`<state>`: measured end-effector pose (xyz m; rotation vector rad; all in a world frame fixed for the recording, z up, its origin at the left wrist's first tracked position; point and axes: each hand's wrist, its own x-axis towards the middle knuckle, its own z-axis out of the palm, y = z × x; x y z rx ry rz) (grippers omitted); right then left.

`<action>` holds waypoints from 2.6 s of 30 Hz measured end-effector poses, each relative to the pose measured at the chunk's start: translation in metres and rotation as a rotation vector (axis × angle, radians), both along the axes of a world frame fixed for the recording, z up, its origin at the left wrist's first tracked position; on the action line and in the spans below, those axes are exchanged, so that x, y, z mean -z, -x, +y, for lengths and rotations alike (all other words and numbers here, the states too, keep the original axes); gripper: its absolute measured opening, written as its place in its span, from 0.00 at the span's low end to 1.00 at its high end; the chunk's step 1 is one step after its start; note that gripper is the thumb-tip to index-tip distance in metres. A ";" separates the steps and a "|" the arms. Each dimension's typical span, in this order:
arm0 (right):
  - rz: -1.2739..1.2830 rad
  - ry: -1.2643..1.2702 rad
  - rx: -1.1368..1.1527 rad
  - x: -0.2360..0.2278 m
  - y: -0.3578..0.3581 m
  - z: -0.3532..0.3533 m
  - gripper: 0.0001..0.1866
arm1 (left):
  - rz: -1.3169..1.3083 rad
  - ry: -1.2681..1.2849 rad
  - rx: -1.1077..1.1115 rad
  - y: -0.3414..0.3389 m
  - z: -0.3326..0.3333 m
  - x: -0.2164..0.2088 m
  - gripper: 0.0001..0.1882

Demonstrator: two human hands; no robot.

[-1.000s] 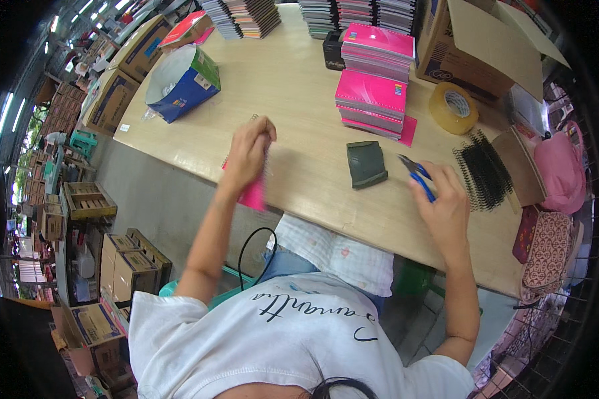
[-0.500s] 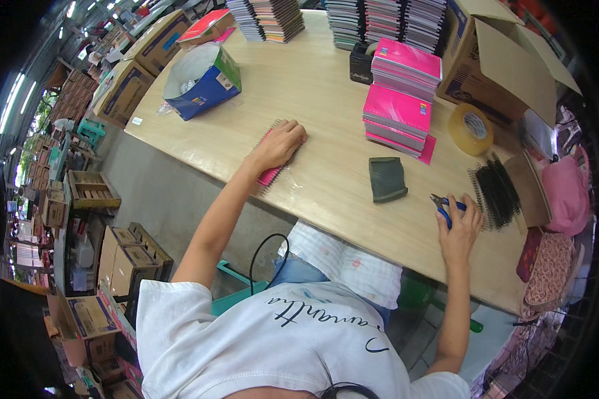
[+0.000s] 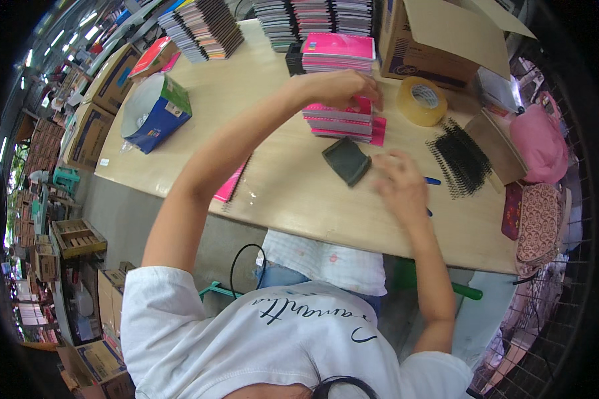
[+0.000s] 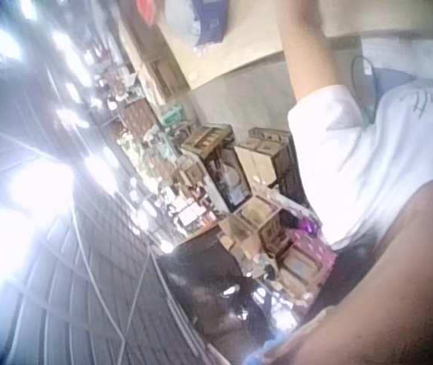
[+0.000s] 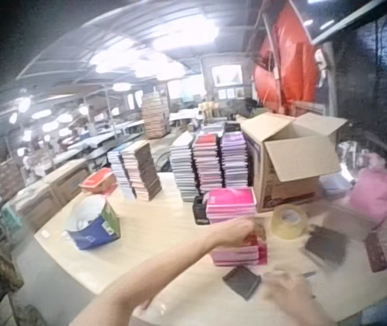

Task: The person finishes spiral-bound notebooks by using a green cloth to smooth the metal binding, then uses a blue tool to crimp the ends of the spiral wire. The notebooks are handled one at a time and placed back onto a stack after each is finished.

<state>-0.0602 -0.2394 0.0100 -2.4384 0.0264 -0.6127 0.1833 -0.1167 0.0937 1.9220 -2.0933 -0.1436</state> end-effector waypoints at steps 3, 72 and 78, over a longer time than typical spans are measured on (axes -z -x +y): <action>0.107 0.268 0.454 0.017 0.008 -0.084 0.12 | 0.050 -0.378 0.030 -0.007 -0.042 -0.006 0.20; -0.216 0.072 -0.478 -0.008 0.001 0.024 0.09 | 0.508 0.847 -0.909 0.180 0.128 0.132 0.18; 0.205 -0.209 -0.384 -0.007 0.008 0.030 0.05 | 0.426 0.842 -0.989 0.183 0.123 0.137 0.21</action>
